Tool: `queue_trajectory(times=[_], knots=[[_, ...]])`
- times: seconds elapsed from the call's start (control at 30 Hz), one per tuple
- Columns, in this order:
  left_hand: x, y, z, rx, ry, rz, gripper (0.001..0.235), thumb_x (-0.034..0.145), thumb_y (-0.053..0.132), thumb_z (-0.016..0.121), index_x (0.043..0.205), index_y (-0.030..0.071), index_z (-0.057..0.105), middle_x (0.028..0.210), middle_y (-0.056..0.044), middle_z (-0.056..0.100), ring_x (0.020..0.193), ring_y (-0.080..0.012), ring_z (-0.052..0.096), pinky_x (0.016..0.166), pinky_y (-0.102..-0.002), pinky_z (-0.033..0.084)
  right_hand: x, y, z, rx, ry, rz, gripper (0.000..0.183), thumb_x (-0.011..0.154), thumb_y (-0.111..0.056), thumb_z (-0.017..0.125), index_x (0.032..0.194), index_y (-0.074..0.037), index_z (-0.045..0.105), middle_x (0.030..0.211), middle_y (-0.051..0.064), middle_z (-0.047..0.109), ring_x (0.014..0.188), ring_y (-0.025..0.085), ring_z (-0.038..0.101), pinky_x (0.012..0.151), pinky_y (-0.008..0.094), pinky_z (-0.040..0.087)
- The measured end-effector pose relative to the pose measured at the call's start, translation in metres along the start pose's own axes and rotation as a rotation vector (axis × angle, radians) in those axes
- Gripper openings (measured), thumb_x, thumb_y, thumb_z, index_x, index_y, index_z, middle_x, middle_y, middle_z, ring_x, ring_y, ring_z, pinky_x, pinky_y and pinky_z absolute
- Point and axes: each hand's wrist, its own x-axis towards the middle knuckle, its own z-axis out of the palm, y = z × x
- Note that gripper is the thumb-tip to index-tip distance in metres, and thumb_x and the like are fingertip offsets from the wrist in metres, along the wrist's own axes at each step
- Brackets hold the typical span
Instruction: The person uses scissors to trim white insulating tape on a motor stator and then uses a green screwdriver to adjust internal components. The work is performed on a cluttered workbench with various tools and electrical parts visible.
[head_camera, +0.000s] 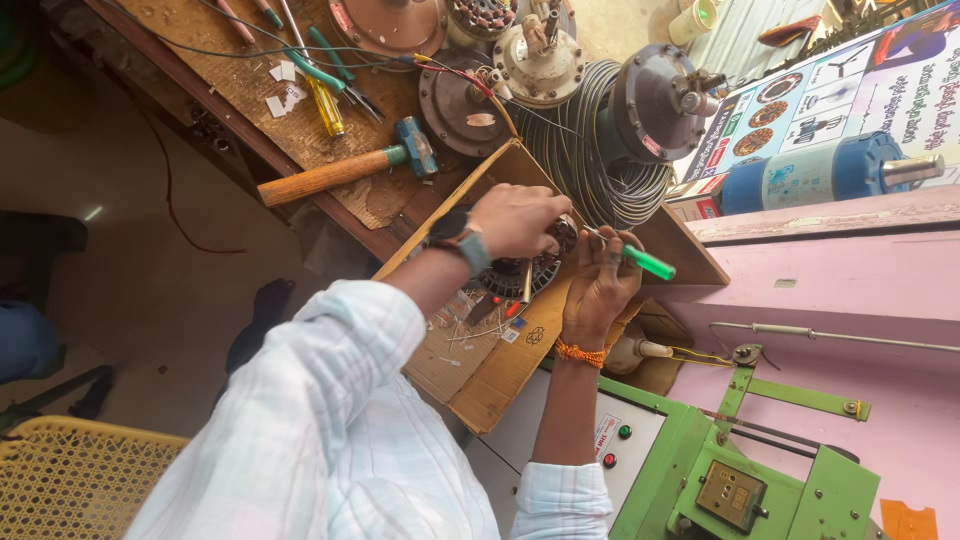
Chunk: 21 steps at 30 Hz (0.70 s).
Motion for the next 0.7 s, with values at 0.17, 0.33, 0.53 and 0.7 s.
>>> queue_trajectory(times=[0.17, 0.33, 0.53, 0.7], knots=[[0.003, -0.003, 0.018, -0.059, 0.142, 0.107, 0.021, 0.085, 0.024, 0.078, 0.101, 0.014, 0.068, 0.104, -0.007, 0.07, 0.104, -0.0311, 0.068, 0.088, -0.046, 0.052, -0.016, 0.005, -0.018, 0.07, 0.055, 0.008, 0.021, 0.101, -0.003, 0.065, 0.12, -0.002, 0.057, 0.11, 0.015, 0.071, 0.105, 0.027, 0.072, 0.102, 0.042, 0.061], [-0.024, -0.031, 0.024, -0.409, 0.201, 0.229, 0.03, 0.084, 0.022, 0.081, 0.106, 0.01, 0.065, 0.106, -0.006, 0.069, 0.106, -0.0276, 0.067, 0.088, -0.045, 0.048, -0.029, -0.002, -0.011, -0.026, -0.07, -0.046, 0.021, 0.102, 0.0, 0.068, 0.122, 0.001, 0.06, 0.111, 0.014, 0.07, 0.107, 0.026, 0.072, 0.104, 0.042, 0.061], [-0.027, -0.035, 0.024, -0.489, 0.176, 0.28, 0.031, 0.087, 0.02, 0.08, 0.109, 0.009, 0.063, 0.107, -0.005, 0.067, 0.109, -0.0269, 0.066, 0.094, -0.042, 0.05, -0.032, -0.021, 0.016, -0.439, -0.164, -0.131, 0.018, 0.101, 0.001, 0.069, 0.117, 0.001, 0.061, 0.107, 0.015, 0.073, 0.103, 0.022, 0.075, 0.099, 0.033, 0.061], [-0.027, -0.035, 0.025, -0.434, 0.197, 0.302, 0.031, 0.086, 0.021, 0.081, 0.106, 0.009, 0.062, 0.104, -0.006, 0.066, 0.107, -0.0289, 0.063, 0.094, -0.044, 0.048, -0.03, -0.034, 0.025, -0.659, -0.206, -0.141, 0.017, 0.101, 0.002, 0.071, 0.116, 0.001, 0.063, 0.106, 0.014, 0.075, 0.101, 0.018, 0.073, 0.093, 0.027, 0.059]])
